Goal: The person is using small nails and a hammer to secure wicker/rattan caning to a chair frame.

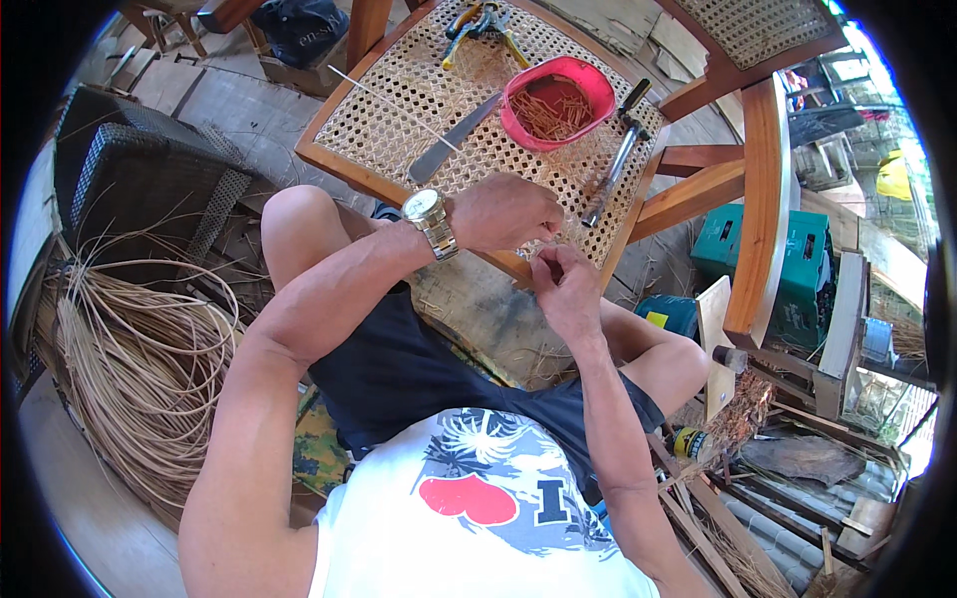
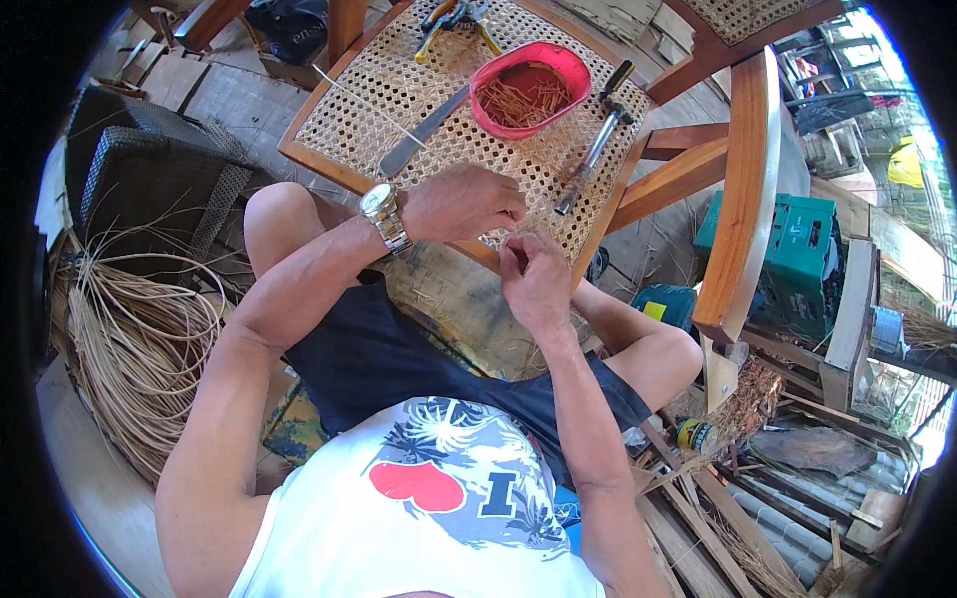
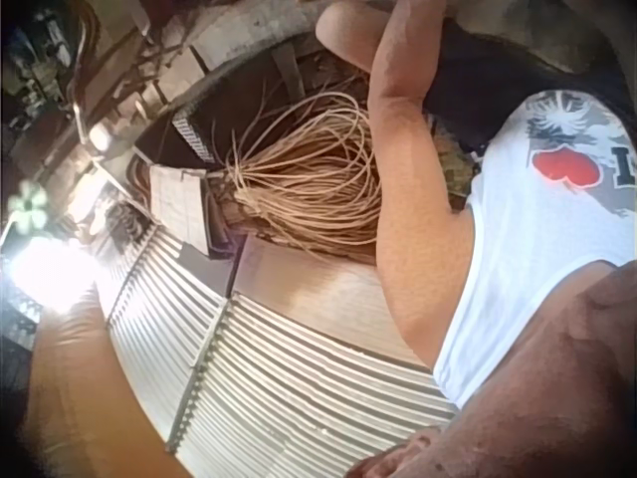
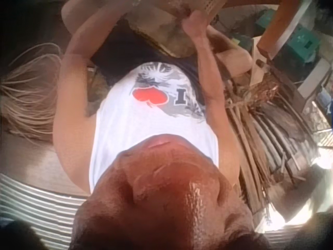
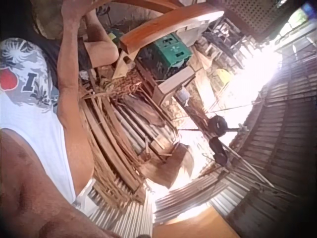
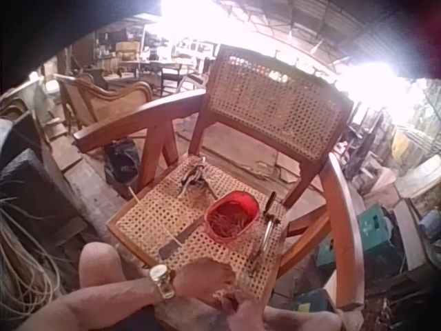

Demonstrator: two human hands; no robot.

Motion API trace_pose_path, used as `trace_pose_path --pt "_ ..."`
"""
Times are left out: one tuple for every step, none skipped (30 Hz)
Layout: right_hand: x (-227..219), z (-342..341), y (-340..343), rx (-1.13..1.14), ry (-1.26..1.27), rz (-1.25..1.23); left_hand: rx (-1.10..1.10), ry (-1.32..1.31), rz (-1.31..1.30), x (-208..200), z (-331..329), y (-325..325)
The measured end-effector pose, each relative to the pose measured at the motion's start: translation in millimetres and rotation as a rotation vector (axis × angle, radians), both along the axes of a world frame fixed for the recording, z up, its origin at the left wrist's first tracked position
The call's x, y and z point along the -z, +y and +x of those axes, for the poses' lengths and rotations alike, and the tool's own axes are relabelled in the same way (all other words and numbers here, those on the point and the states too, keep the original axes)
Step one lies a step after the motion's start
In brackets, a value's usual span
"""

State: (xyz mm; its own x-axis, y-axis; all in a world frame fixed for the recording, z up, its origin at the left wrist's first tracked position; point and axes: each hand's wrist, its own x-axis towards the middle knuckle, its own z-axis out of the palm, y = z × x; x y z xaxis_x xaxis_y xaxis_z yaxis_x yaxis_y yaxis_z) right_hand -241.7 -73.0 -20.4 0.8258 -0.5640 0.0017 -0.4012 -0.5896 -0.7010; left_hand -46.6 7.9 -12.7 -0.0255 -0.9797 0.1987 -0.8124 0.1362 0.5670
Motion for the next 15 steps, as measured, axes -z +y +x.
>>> trace_pose_path --pt "0.5 0.4 1.7 0.021 0.017 -0.013 -0.002 0.001 0.0 1.6 0.6 0.1" --pt "0.9 0.8 3.6 0.042 0.033 -0.026 0.006 -0.025 -0.007 3.2 0.9 0.4" --pt "1.5 1.3 5.9 0.04 0.034 -0.027 0.013 -0.05 -0.015 4.7 1.2 0.6" --pt "2.1 1.8 8.0 0.036 0.021 -0.085 0.012 -0.049 -0.017 4.3 1.5 0.3" --pt "2.8 2.2 9.6 0.032 0.008 -0.144 0.012 -0.039 0.014 3.9 1.8 -0.2" --pt "4.4 2.3 10.3 0.03 0.009 -0.146 0.012 -0.029 0.044 3.4 2.3 -0.2" --pt "5.9 2.3 11.2 0.026 -0.004 -0.203 0.011 -0.028 0.043 1.0 2.9 0.6" --pt "6.6 2.2 11.8 0.021 -0.017 -0.26 0.003 0.01 0.074 -1.5 4.1 1.4" --pt "6.6 1.8 11.9 0.02 -0.016 -0.262 -0.005 0.049 0.104 -4.0 5.2 2.2" --pt "4.3 2.2 12.9 0.002 -0.018 -0.263 -0.006 0.05 0.102 -6.1 6.9 3.9" --pt "2.9 2.4 13.3 -0.017 -0.02 -0.264 0.001 0.072 0.118 -8.7 9.4 6.0" --pt "2.3 2.2 12.2 -0.018 -0.019 -0.266 0.008 0.093 0.133 -10.0 11.7 8.0" --pt "1.4 2.2 10.0 -0.068 -0.03 -0.307 0.007 0.094 0.131 -7.5 15.2 9.3" --pt "0.3 2.3 7.4 -0.118 -0.04 -0.348 0.037 0.123 0.097 -5.1 19.4 10.4" --pt "-1.0 2.7 3.8 -0.12 -0.04 -0.35 0.067 0.151 0.064 -2.4 22.0 12.1"
